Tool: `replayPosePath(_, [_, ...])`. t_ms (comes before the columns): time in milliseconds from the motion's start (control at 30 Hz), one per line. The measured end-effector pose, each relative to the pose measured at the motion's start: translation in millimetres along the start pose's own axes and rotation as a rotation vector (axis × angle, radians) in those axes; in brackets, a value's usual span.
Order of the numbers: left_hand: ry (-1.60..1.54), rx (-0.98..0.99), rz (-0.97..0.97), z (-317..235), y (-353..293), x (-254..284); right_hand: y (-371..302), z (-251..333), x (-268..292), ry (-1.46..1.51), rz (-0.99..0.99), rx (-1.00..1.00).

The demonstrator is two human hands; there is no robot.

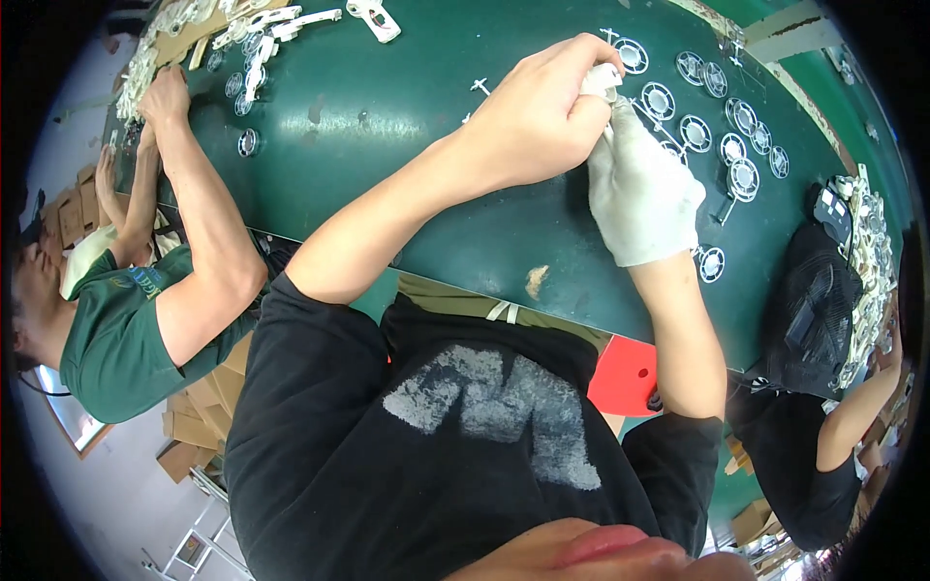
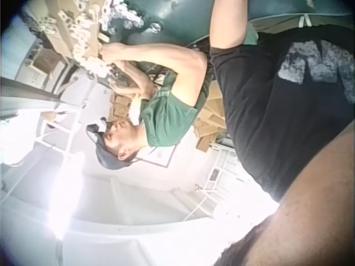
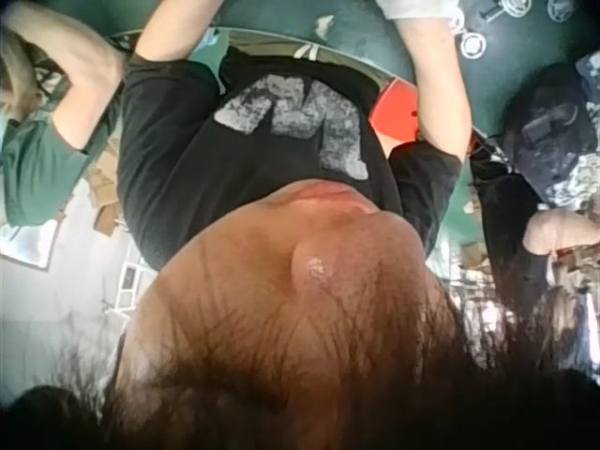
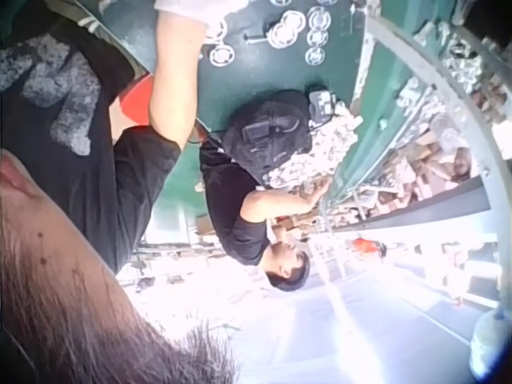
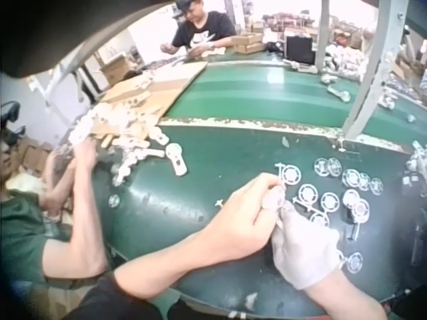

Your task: Assembling small circular components by inserting them into frames and wiping them with a cloth.

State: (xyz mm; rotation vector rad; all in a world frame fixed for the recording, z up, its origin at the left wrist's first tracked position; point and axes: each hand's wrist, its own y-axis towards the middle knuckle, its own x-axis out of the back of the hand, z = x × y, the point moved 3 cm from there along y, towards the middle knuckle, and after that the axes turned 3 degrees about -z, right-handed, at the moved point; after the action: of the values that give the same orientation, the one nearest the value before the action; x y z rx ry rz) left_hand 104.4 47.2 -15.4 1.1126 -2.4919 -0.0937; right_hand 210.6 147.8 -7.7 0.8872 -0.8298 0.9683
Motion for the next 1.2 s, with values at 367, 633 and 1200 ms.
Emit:
replayPosePath(367, [0.007,-0.373,-0.150,-6,6,0,1,-3,0,0.129,-0.200,0.055])
replayPosePath(633, [0.004,-0.118,-0.096,-3,2,-4,1,-8,-3,0.034,-0.057,0.010])
replayPosePath(1200, [-0.126,-0.216,-0.057,-16,4,11,12,-17,25,1.007,0.471,-0.394])
